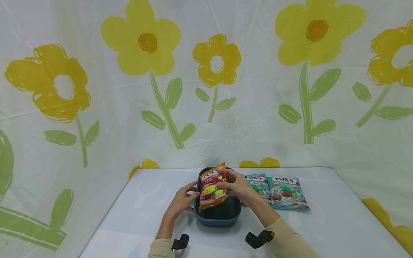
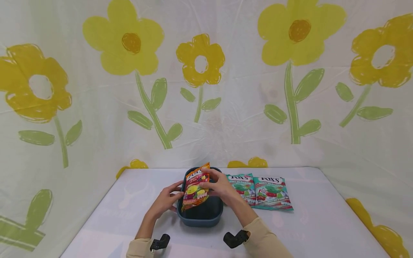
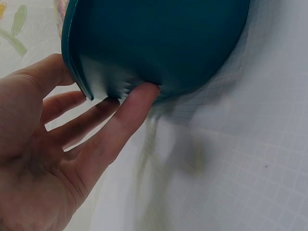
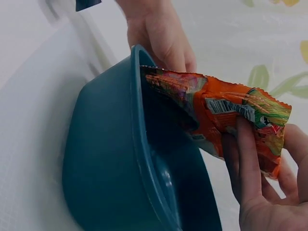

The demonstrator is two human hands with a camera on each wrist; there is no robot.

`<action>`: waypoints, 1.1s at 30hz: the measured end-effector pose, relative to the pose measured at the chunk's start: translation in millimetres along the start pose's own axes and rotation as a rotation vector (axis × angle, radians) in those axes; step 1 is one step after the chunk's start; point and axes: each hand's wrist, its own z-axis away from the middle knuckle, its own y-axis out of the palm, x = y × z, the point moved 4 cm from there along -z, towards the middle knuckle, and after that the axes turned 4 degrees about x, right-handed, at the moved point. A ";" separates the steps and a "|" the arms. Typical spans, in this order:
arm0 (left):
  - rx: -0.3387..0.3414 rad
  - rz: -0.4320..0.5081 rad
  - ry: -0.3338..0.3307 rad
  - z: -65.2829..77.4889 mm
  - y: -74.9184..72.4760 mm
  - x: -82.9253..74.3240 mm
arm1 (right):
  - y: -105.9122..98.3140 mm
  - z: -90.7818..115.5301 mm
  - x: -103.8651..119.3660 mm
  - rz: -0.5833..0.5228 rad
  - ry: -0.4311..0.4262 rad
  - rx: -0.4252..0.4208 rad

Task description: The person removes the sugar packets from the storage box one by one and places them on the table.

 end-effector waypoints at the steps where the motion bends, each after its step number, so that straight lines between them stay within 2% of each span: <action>1: 0.001 0.001 -0.002 -0.1 0.2 0.0 | -0.2 0.6 0.8 -0.006 -0.001 0.003; 12: -0.002 0.001 0.000 -0.3 1.9 0.1 | -6.9 8.7 4.3 -0.010 -0.001 0.006; 21: -0.001 0.011 0.004 0.0 0.6 0.9 | -12.5 16.8 4.0 -0.076 0.001 0.017; 33: 0.000 0.025 0.030 -0.5 -0.1 1.7 | -28.6 34.9 1.3 -0.033 -0.023 -0.019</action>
